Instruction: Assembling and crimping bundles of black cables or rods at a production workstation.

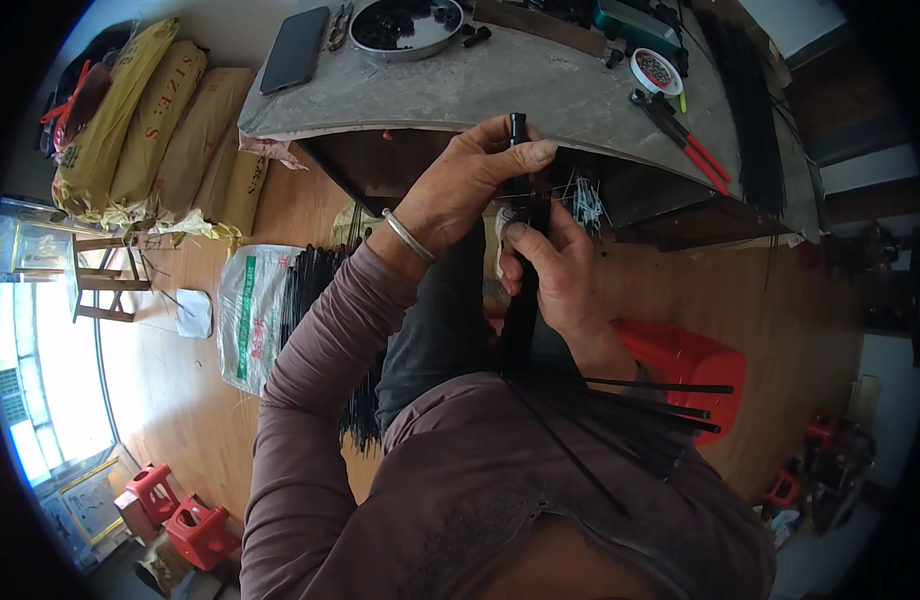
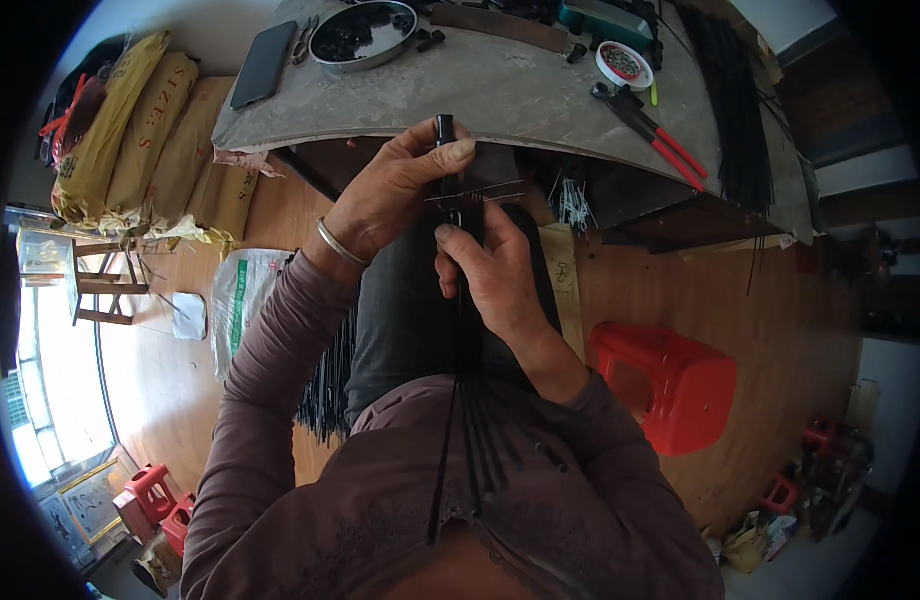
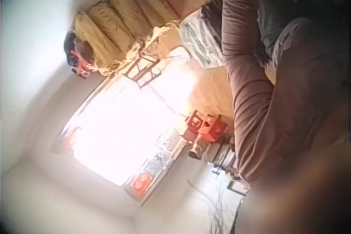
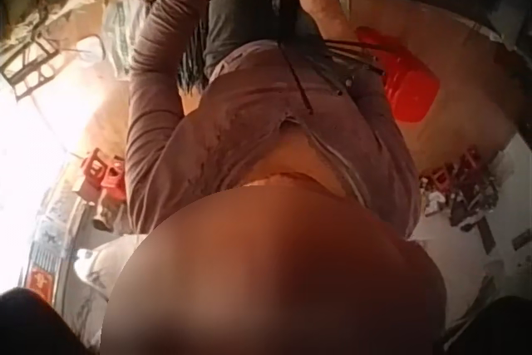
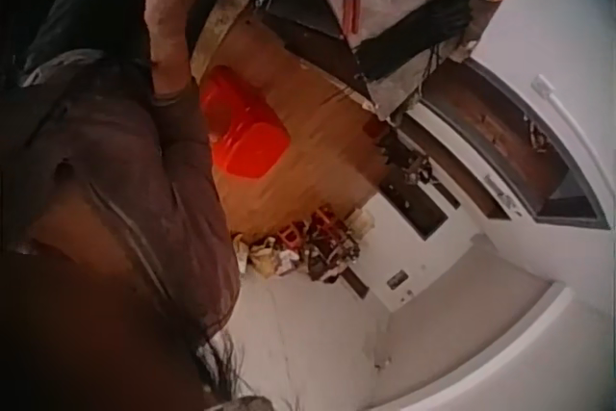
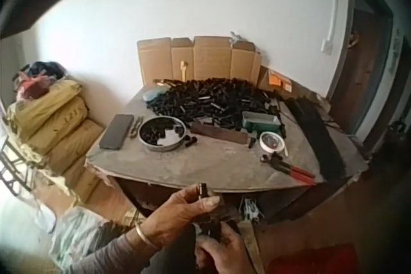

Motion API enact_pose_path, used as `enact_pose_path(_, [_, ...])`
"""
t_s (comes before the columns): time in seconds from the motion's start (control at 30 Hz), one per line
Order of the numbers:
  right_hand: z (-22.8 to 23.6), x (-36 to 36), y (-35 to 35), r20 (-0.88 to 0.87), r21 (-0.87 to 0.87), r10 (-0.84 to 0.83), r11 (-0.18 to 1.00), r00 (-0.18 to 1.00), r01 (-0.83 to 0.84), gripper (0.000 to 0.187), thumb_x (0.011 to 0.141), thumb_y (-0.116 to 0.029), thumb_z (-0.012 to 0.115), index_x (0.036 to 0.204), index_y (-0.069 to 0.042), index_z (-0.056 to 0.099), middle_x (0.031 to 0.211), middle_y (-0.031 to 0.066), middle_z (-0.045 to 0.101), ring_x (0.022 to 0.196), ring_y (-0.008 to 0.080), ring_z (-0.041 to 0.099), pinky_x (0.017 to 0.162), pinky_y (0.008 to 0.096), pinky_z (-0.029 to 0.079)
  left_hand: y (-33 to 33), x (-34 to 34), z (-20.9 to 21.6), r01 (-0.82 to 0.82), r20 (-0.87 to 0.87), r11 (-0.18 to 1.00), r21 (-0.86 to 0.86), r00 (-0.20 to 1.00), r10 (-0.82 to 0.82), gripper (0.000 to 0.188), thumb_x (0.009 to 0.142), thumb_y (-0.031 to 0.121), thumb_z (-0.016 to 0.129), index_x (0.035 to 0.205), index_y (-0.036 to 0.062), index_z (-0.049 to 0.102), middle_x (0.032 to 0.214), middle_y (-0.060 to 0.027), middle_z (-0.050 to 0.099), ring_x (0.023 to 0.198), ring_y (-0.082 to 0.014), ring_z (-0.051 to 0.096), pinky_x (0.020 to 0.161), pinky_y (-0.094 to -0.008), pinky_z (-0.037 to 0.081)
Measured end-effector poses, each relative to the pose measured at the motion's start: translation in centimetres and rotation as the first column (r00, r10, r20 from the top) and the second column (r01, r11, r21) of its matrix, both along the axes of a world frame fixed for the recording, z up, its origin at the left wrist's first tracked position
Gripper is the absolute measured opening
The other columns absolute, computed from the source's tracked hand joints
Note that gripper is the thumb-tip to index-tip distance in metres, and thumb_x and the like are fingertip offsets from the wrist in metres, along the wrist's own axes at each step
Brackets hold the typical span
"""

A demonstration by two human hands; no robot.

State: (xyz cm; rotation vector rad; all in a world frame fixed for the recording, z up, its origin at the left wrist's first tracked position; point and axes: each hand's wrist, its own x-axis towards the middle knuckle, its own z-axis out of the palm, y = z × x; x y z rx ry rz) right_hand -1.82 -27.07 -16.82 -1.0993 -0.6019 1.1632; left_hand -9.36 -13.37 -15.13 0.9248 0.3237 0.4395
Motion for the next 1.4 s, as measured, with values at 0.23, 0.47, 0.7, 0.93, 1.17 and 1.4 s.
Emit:
enact_pose_path(0.23, [-0.4,-0.4,0.3,-0.022,-0.001,-0.021,1.000,1.000,0.021,0.014,0.091,-0.010,0.057,0.102,-0.001,0.053,0.072,0.0046,0.052,0.054,0.0112,0.050,0.047,0.0256,0.042,0.5,0.0,-0.8,0.012,0.014,0.996,-0.093,1.000,-0.011,0.024,0.089,0.024,0.068,0.106,0.0073,0.065,0.088,0.0043,0.058,0.080,-0.0071,0.053,0.074,-0.0220,0.045])
enact_pose_path(0.47, [0.1,-0.3,0.2,-0.028,-0.001,-0.031,1.000,0.999,0.031,0.013,0.091,-0.009,0.056,0.102,-0.002,0.053,0.072,0.0045,0.052,0.054,0.0111,0.050,0.047,0.0256,0.042,0.6,-0.8,-0.4,0.049,0.017,0.995,0.084,0.999,-0.050,0.036,0.094,0.028,0.061,0.120,0.0027,0.058,0.093,-0.0002,0.058,0.086,-0.0100,0.054,0.079,-0.0251,0.046])
enact_pose_path(0.7, [0.1,0.0,0.0,0.007,-0.012,-0.001,1.000,1.000,0.001,0.015,0.091,-0.010,0.057,0.104,-0.003,0.053,0.076,0.0026,0.052,0.056,0.0104,0.052,0.048,0.0250,0.043,0.5,-1.4,-0.2,-0.049,-0.046,0.991,0.123,0.997,0.055,0.045,0.093,0.019,0.061,0.132,0.0007,0.047,0.107,-0.0064,0.060,0.096,-0.0161,0.060,0.086,-0.0301,0.049])
enact_pose_path(0.93, [0.1,0.1,0.0,-0.011,-0.007,0.000,1.000,1.000,0.000,0.017,0.091,-0.010,0.058,0.106,-0.004,0.052,0.076,0.0017,0.052,0.057,0.0098,0.052,0.049,0.0248,0.044,0.4,-1.5,-0.2,-0.036,0.063,0.994,0.106,0.998,0.029,0.053,0.094,0.013,0.057,0.141,0.0011,0.036,0.111,-0.0100,0.060,0.101,-0.0205,0.062,0.088,-0.0330,0.050])
enact_pose_path(1.17, [0.0,0.2,0.0,-0.002,-0.007,-0.012,1.000,1.000,0.012,0.017,0.092,-0.010,0.057,0.106,-0.004,0.051,0.076,0.0020,0.053,0.057,0.0100,0.052,0.049,0.0250,0.044,-0.5,-1.0,1.0,-0.028,-0.017,0.922,0.387,0.999,0.037,0.054,0.094,0.011,0.057,0.143,0.0094,0.036,0.111,-0.0104,0.061,0.101,-0.0191,0.062,0.088,-0.0319,0.050])
enact_pose_path(1.4, [-0.3,0.5,0.0,-0.015,-0.012,-0.019,1.000,1.000,0.019,0.014,0.091,-0.010,0.058,0.102,-0.004,0.052,0.070,0.0016,0.052,0.055,0.0092,0.052,0.047,0.0246,0.043,0.0,-0.7,0.1,-0.066,0.008,0.952,0.300,0.998,0.067,0.053,0.094,0.011,0.057,0.143,0.0078,0.037,0.109,-0.0105,0.063,0.097,-0.0178,0.064,0.087,-0.0303,0.050])
